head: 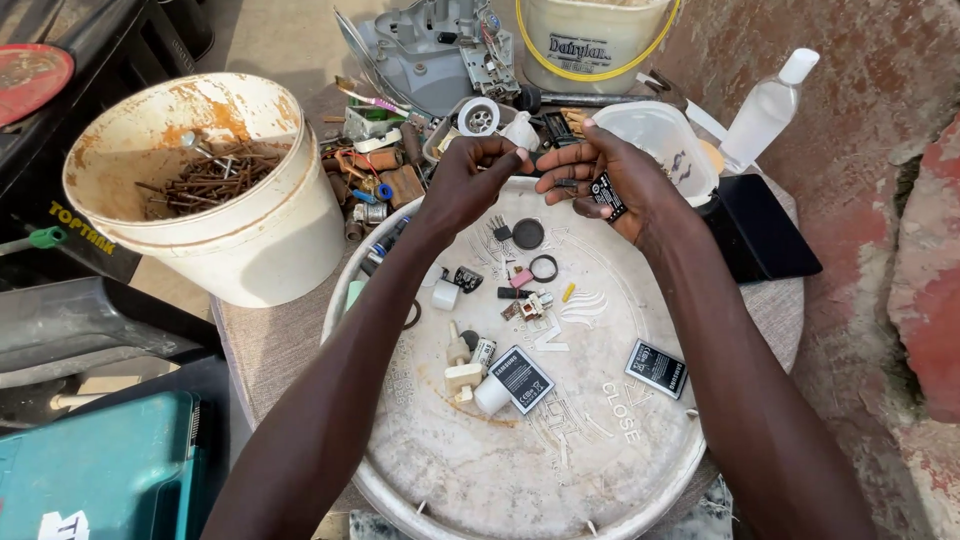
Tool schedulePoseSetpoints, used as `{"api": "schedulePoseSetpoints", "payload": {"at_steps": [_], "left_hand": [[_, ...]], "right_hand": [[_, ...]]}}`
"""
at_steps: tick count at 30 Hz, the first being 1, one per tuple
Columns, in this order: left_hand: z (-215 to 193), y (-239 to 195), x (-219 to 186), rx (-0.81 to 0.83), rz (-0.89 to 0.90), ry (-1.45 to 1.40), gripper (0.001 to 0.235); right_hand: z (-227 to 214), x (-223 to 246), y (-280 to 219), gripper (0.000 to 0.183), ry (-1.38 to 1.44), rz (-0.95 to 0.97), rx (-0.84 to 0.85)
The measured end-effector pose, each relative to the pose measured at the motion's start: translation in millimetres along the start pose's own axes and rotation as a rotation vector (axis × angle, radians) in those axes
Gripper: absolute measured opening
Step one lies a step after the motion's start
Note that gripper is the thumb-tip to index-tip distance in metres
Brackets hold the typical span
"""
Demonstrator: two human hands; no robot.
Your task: Sorting and organizing various small electronic components such as batteries, circuit boards, and connectors on a bucket lid.
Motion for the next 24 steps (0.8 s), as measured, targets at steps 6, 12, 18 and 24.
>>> {"api": "schedulePoseSetpoints", "payload": {"at_steps": [6,12,18,24], "left_hand": [[-3,-3,8,-0.019,0.036,0.191,0.017],[-3,-2,7,-0.020,0.062,0.214,0.020],[-7,1,15,-0.023,0.074,0.279,0.016],[-4,0,26,0.006,0.049,0.336,0.012]], "right_hand": [[-5,-12,3,0.047,-0.012,-0.011,0.026],[8,-9,-5,0.034,-0.081,-0.088,0.004],[21,-3,-16,0.033,-0.263,-0.142,0.081],[23,-2,-18,0.037,-0.313,-0.307,0.080]]}}
Point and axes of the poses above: each hand's wrist, its own y-axis towards the middle knuckle, its own z-axis out of the palm, x = y × z, the point moved 3 cm from there along y, towards the middle knuckle, and after that the axes turned 9 degrees about -z, right-handed, at the moved point
